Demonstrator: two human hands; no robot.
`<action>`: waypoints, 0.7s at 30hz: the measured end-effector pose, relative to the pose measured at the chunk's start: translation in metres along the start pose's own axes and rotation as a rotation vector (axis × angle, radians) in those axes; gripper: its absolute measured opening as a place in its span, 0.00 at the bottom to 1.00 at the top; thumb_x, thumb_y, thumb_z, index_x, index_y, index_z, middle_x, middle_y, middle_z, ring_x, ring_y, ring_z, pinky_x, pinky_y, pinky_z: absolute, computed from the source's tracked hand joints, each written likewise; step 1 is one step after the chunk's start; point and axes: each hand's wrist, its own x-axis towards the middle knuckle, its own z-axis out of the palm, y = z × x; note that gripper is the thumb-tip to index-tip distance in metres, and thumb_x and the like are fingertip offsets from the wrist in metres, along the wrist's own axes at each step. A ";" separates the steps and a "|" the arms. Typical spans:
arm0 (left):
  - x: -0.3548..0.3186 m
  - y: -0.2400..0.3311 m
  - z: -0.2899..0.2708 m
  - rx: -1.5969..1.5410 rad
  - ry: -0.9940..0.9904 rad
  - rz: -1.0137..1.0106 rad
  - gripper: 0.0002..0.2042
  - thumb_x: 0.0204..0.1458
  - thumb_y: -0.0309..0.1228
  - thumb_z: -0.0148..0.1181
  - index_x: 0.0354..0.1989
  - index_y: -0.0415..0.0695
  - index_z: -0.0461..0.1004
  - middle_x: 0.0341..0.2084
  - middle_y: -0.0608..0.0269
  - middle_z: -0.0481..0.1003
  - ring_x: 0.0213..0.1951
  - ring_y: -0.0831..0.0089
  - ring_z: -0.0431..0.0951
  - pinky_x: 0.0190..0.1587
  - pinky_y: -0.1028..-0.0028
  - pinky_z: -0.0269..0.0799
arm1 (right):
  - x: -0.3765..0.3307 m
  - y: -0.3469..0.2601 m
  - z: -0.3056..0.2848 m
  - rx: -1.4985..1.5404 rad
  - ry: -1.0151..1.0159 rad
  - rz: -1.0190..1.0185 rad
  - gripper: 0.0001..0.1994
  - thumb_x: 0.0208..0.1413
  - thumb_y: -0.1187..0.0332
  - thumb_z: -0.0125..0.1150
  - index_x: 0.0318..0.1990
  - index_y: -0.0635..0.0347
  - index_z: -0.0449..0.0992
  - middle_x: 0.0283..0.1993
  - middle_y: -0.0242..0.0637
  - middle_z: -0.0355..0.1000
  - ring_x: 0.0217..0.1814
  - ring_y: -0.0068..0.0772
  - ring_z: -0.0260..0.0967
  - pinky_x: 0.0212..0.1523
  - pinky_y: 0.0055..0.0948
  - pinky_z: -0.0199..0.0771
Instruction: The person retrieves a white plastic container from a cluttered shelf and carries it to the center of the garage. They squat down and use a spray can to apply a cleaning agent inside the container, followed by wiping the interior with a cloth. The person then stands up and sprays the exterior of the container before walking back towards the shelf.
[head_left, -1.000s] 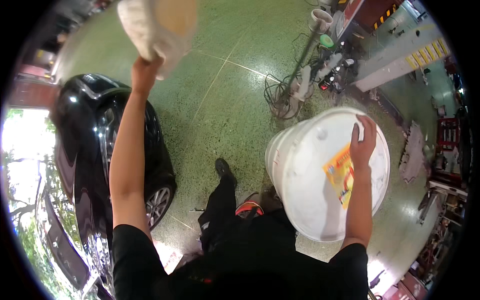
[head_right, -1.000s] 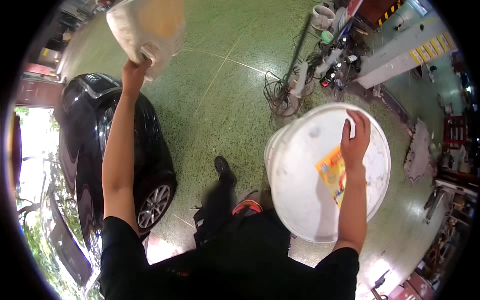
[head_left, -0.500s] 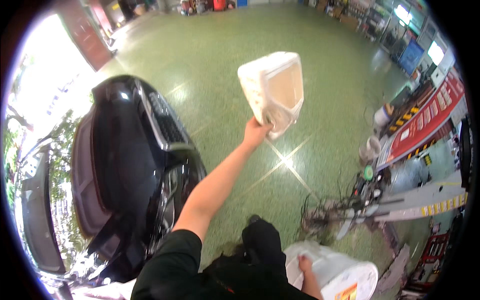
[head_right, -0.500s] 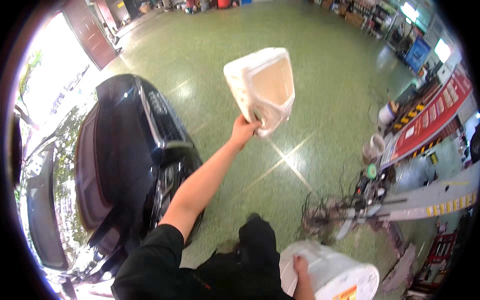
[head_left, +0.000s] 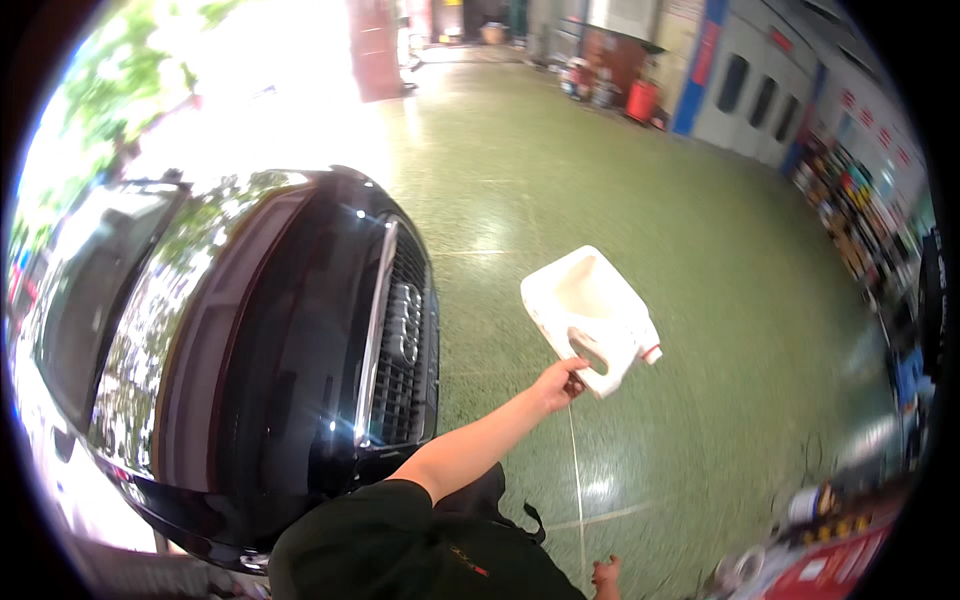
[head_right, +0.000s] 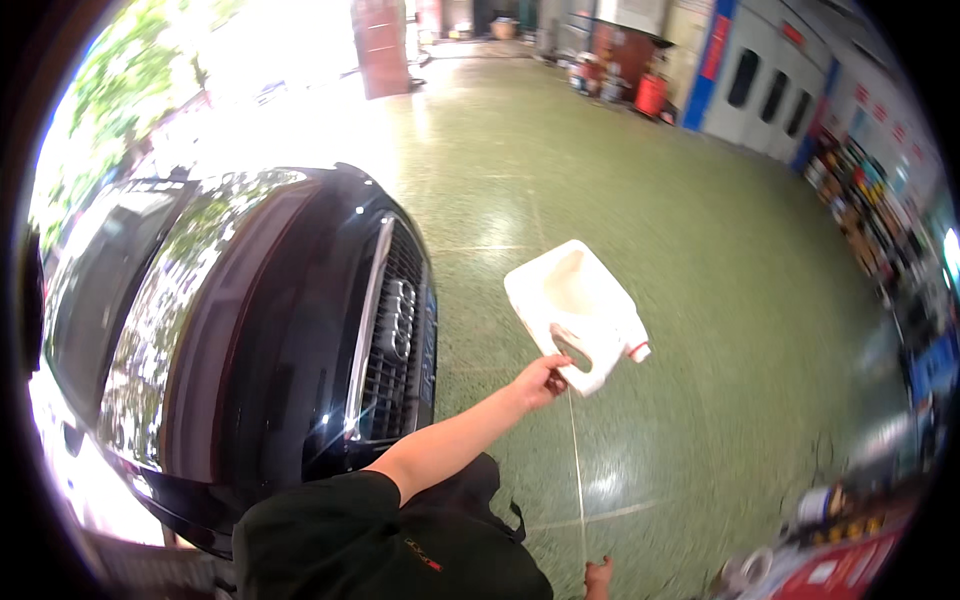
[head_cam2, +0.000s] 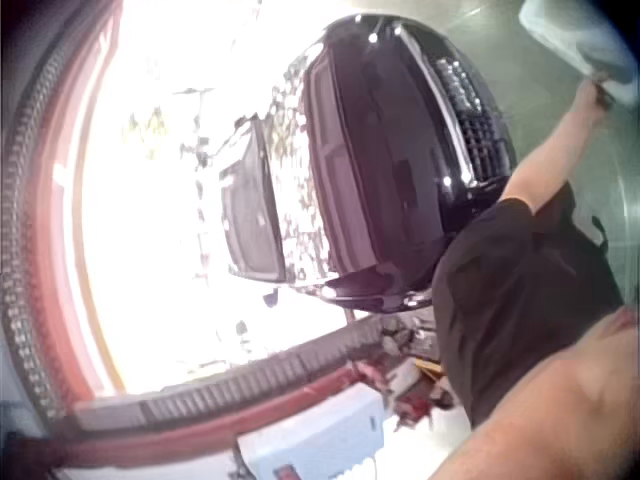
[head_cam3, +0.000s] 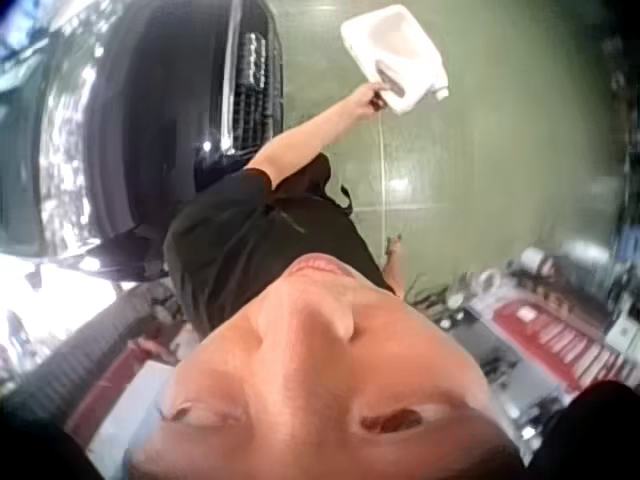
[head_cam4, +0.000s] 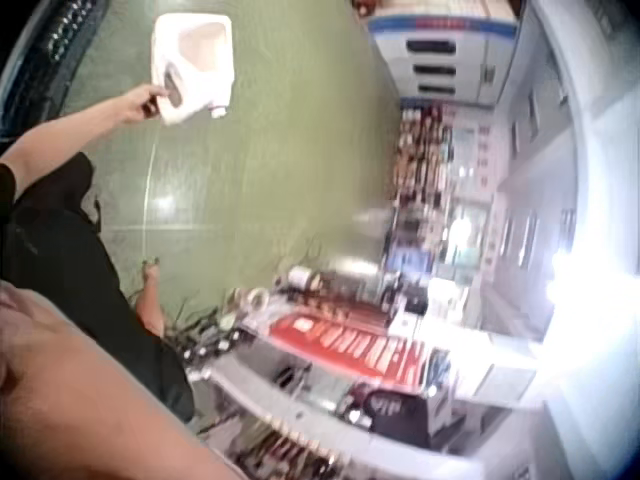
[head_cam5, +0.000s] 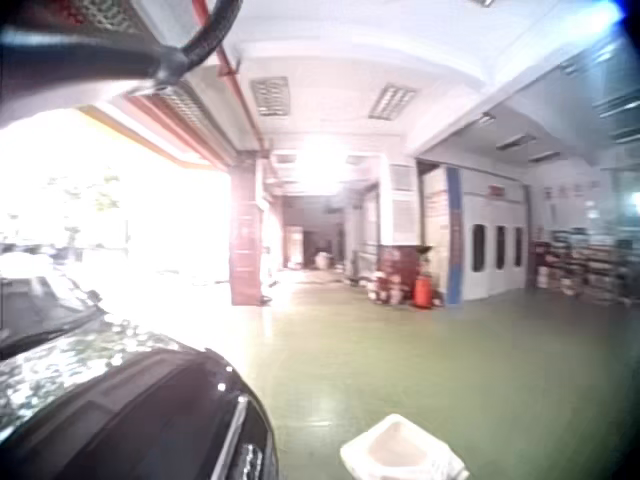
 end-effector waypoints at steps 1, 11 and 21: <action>0.025 0.017 0.000 -0.069 -0.018 0.012 0.01 0.55 0.26 0.60 0.33 0.44 0.76 0.29 0.68 0.76 0.22 0.82 0.66 0.21 0.81 0.61 | 0.050 -0.050 -0.014 -0.059 -0.015 -0.158 0.31 0.55 0.71 0.64 0.66 0.51 0.61 0.33 0.43 0.72 0.23 0.35 0.67 0.18 0.39 0.67; 0.266 0.202 0.035 -0.360 0.030 0.087 0.05 0.54 0.28 0.60 0.37 0.43 0.75 0.30 0.70 0.75 0.24 0.84 0.68 0.20 0.84 0.57 | 0.175 -0.454 -0.055 0.069 -0.333 -0.156 0.18 0.57 0.72 0.60 0.55 0.54 0.72 0.34 0.36 0.73 0.23 0.32 0.69 0.17 0.36 0.71; 0.552 0.413 0.077 -0.125 0.172 0.537 0.08 0.53 0.27 0.61 0.40 0.44 0.72 0.29 0.66 0.74 0.28 0.80 0.74 0.22 0.82 0.65 | 0.368 -0.620 -0.010 -0.063 -0.281 -0.138 0.11 0.58 0.67 0.57 0.47 0.52 0.77 0.30 0.36 0.75 0.26 0.38 0.74 0.22 0.43 0.73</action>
